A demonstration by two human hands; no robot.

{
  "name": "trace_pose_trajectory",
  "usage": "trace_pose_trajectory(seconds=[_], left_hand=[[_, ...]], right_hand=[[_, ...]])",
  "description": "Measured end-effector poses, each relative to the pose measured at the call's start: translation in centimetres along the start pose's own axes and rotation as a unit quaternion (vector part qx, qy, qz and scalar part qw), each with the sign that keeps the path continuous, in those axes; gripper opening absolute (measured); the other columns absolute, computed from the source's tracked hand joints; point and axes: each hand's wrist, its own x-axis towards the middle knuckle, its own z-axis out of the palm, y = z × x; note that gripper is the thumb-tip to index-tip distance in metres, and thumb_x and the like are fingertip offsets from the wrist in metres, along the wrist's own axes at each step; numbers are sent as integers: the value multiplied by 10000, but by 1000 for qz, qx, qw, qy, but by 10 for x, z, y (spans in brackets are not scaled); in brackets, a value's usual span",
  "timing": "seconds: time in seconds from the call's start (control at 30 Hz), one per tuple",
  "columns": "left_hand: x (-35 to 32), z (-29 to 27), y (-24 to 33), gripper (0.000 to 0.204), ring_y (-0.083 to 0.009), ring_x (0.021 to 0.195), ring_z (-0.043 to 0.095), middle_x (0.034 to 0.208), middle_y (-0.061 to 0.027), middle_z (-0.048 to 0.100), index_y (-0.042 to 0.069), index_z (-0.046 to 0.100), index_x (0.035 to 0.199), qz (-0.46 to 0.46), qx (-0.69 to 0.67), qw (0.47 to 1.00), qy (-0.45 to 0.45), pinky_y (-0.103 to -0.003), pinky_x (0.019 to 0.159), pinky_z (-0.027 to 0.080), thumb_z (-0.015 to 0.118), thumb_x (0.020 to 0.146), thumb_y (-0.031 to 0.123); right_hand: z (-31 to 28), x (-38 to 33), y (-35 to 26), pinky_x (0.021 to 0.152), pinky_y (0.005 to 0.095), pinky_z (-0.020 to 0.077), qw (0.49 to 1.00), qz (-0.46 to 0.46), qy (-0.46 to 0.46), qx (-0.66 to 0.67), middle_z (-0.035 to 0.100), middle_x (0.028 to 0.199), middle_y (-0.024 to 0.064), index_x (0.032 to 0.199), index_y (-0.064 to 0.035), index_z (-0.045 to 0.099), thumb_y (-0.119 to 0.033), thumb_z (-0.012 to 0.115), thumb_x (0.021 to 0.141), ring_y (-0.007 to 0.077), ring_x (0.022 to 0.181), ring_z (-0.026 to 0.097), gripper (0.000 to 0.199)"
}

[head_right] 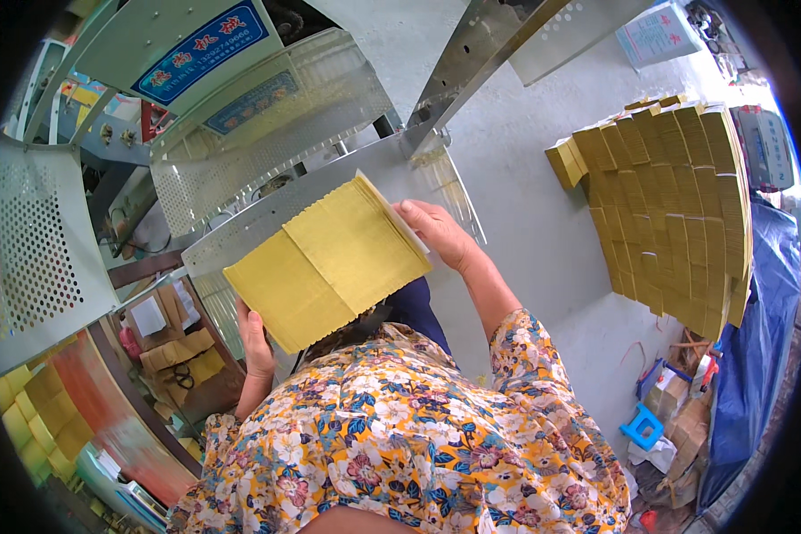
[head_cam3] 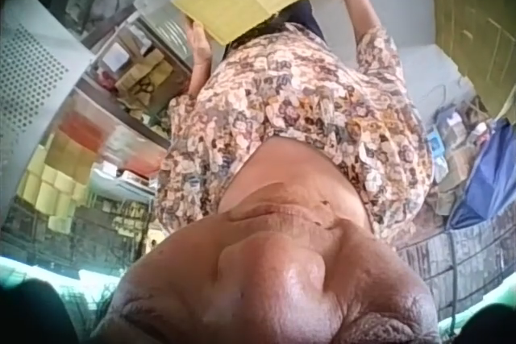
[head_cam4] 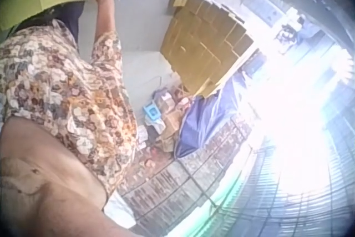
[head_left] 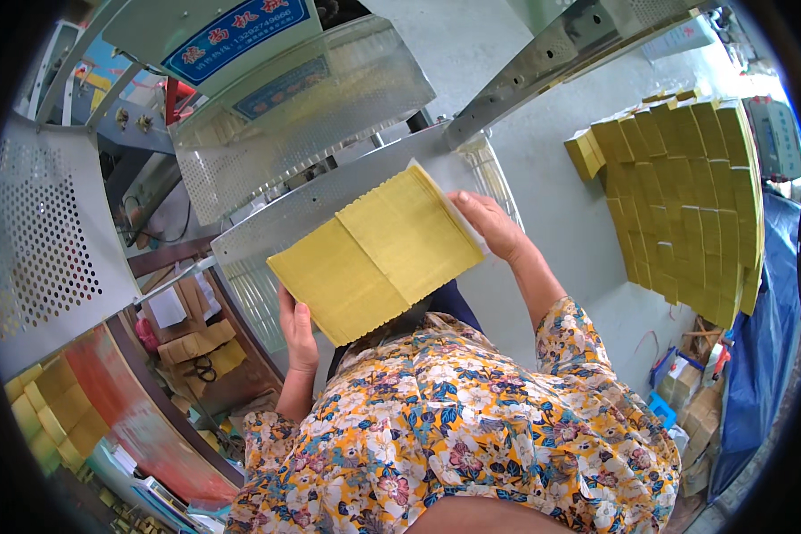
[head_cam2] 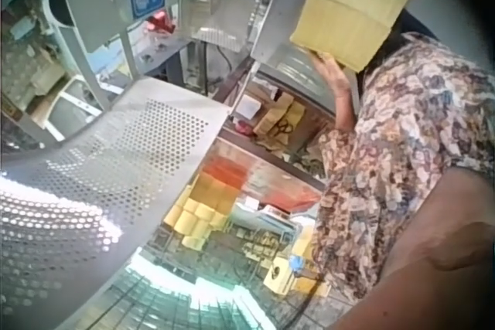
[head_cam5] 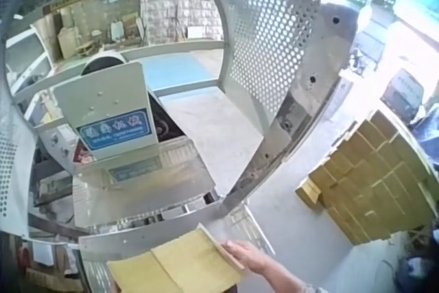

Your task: The recorder is weighing, labeling, and banding stacks of yellow paper in a production facility.

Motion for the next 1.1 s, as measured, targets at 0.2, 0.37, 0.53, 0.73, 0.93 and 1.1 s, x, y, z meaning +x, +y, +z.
trace_pose_trajectory(seconds=[0.2,0.37,0.53,0.73,0.93,1.1], left_hand=[[-3,0,1,566,-248,1316,410,1425,-148,424,-31,328,1443,-16,-1,1000,17,-366,1094,314,369,1015,337],[-4,0,7,545,-249,1311,412,1416,-148,431,-34,340,1433,-30,1,999,24,-367,1092,315,368,1014,315],[-1,2,18,537,-239,1292,444,1404,-133,452,-11,348,1440,-44,-6,999,20,-366,1075,344,363,1017,319],[-1,-5,22,506,-226,1285,483,1401,-79,497,53,387,1442,-167,-233,957,52,-367,1058,389,389,1034,353],[5,-7,13,434,-181,1191,559,1282,-52,590,51,511,1327,-223,-214,949,56,-350,989,439,430,1029,356],[19,1,21,386,-173,1099,600,1204,-67,625,38,573,1227,-254,-165,952,32,-338,945,470,432,1032,340]], right_hand=[[-8,3,-4,885,305,448,994,0,-75,-75,648,1122,72,1280,-26,596,-478,622,883,156,1017,563,602],[-5,0,-7,876,310,461,993,11,-104,-48,647,1133,74,1300,-35,580,-451,639,880,155,1010,573,593],[-1,-1,-11,846,308,480,993,26,-111,-43,648,1134,70,1299,-38,577,-417,636,896,145,988,586,556],[1,1,-10,813,304,497,991,18,-110,-72,650,1133,55,1291,-48,580,-423,625,911,143,979,595,536],[2,1,-17,816,317,515,994,45,-76,-64,641,1175,60,1294,-57,578,-380,578,954,163,1031,602,469],[16,8,-8,857,314,509,991,-18,-12,-130,671,1140,82,1288,-79,593,-212,497,996,193,1052,628,334]])
